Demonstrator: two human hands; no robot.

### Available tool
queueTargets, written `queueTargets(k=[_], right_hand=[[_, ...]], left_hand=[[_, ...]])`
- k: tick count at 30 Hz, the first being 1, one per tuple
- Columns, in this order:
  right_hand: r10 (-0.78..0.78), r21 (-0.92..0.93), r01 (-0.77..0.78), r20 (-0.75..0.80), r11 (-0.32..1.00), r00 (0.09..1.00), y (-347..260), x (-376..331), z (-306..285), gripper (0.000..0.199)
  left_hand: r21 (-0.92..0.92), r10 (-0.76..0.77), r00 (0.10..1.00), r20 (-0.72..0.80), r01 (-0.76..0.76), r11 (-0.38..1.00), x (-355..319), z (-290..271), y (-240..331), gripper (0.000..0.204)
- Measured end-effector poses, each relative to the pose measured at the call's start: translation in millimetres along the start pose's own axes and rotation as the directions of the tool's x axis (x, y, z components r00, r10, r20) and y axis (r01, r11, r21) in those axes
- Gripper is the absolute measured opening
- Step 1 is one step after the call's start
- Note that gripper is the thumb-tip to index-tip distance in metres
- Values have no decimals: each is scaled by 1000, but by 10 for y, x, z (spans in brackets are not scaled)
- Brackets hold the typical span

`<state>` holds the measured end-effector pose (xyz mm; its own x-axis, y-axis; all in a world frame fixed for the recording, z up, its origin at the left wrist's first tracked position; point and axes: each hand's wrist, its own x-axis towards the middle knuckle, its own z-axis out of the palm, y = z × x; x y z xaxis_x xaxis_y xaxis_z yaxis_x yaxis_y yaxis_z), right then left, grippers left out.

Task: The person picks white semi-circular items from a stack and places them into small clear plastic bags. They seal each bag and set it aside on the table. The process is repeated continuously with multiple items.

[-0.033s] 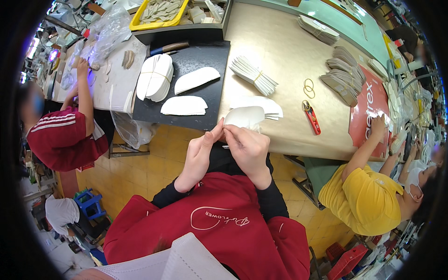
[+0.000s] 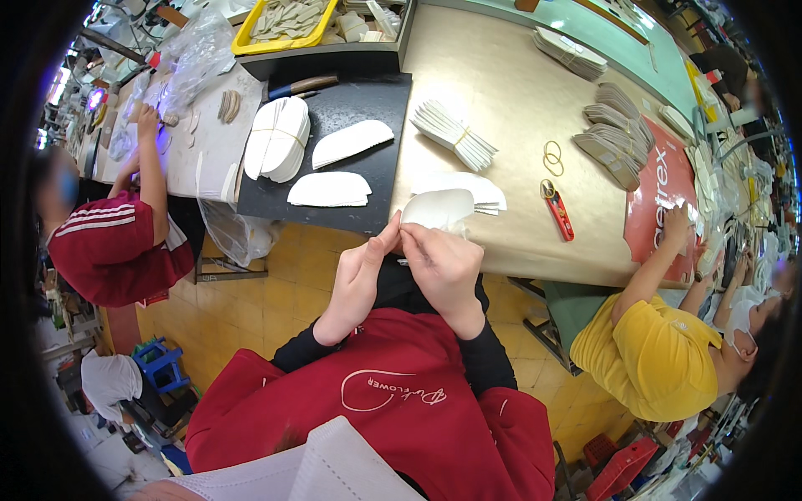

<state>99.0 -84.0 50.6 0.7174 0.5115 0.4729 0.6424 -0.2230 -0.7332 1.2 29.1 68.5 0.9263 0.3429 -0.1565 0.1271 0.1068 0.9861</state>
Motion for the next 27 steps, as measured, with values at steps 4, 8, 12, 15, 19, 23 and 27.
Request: queueTargets(k=[4, 8, 12, 15, 19, 23, 27], right_hand=[[-39, -98, 39, 7, 994, 999, -42, -8, 1, 11], [106, 132, -106, 3, 986, 994, -25, 23, 37, 10], [93, 144, -95, 20, 985, 995, 1, 39, 35, 9], [71, 140, -73, 18, 987, 997, 4, 35, 25, 10], [51, 99, -50, -7, 994, 999, -10, 28, 33, 10], [27, 61, -27, -13, 998, 1000, -32, 30, 41, 11], [66, 84, -66, -4, 994, 998, -36, 39, 33, 10]], left_hand=[[95, 25, 999, -28, -23, 995, -38, 42, 17, 53], [1, 11, 1000, -14, -11, 1000, 27, -37, -18, 53], [-111, 27, 1000, -13, -28, 993, 54, -87, -42, 48], [-126, 27, 1000, -2, -27, 992, 42, -84, -36, 48], [-115, 35, 999, -25, -38, 993, 35, -58, -28, 47], [-60, 26, 1000, -10, -26, 998, 28, -53, -32, 45], [-79, -14, 1000, -14, 13, 997, 34, -57, -37, 42]])
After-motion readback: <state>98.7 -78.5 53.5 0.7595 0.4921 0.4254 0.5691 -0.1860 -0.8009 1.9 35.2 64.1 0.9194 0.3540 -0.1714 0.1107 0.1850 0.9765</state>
